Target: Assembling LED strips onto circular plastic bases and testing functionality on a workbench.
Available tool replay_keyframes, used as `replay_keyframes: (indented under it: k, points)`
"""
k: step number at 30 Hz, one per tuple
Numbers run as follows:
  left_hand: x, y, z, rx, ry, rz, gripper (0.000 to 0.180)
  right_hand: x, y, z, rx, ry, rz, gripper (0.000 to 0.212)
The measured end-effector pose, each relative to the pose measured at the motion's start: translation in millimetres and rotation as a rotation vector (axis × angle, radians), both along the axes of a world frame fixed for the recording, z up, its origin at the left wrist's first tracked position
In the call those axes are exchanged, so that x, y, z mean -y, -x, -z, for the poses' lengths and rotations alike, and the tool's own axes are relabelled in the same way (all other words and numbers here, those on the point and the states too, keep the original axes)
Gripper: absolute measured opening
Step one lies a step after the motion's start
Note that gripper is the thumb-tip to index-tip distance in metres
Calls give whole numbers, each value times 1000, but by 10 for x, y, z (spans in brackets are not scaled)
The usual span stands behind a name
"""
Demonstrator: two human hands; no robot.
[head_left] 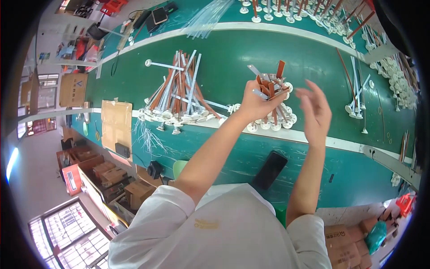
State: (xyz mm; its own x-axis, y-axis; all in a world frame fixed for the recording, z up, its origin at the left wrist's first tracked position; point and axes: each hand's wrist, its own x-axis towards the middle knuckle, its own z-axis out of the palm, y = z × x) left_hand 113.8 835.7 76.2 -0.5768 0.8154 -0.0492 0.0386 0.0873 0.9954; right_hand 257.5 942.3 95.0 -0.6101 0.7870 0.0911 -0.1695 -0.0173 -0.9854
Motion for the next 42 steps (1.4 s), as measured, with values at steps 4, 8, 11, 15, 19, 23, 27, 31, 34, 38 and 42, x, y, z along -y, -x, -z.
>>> replay_keyframes:
  k: [4, 8, 11, 15, 19, 23, 27, 31, 34, 38, 42]
  points:
    - [19, 6, -52, -55, -88, -107, 28, 183, -443, 407, 167, 65, 147, 31]
    - [86, 162, -467, -27, -123, -170, 27, 463, -547, 417, 485, -349, 95, 53]
    - [64, 203, -835, -67, -94, -163, 30, 486, -227, 102, 327, -638, 29, 82]
    - [-176, 113, -1253, 6, -167, 23, 25, 34, 205, -336, 139, -539, -249, 104]
    - [-409, 53, -1782, 229, 69, 35, 25, -136, 234, -487, -179, -140, -511, 100]
    - [-533, 457, -1237, 335, 91, 10, 12, 169, 496, -532, 166, 218, -440, 66]
    - [-193, 1057, -822, 475, 323, 4, 25, 344, 964, -188, 198, 438, -577, 59]
    - [-32, 1673, -177, 668, 497, -166, 23, 442, 1553, 324, 363, 660, -721, 54]
    - [74, 1925, 211, 644, 603, -265, 25, 520, 1907, 802, 454, 712, -795, 53]
    - [517, 2455, 828, 353, 610, -364, 39, 727, 2343, 820, 546, 471, -835, 54]
    - [525, 1938, 452, -615, 825, -367, 73, 629, 2408, 1480, 784, -14, -581, 66]
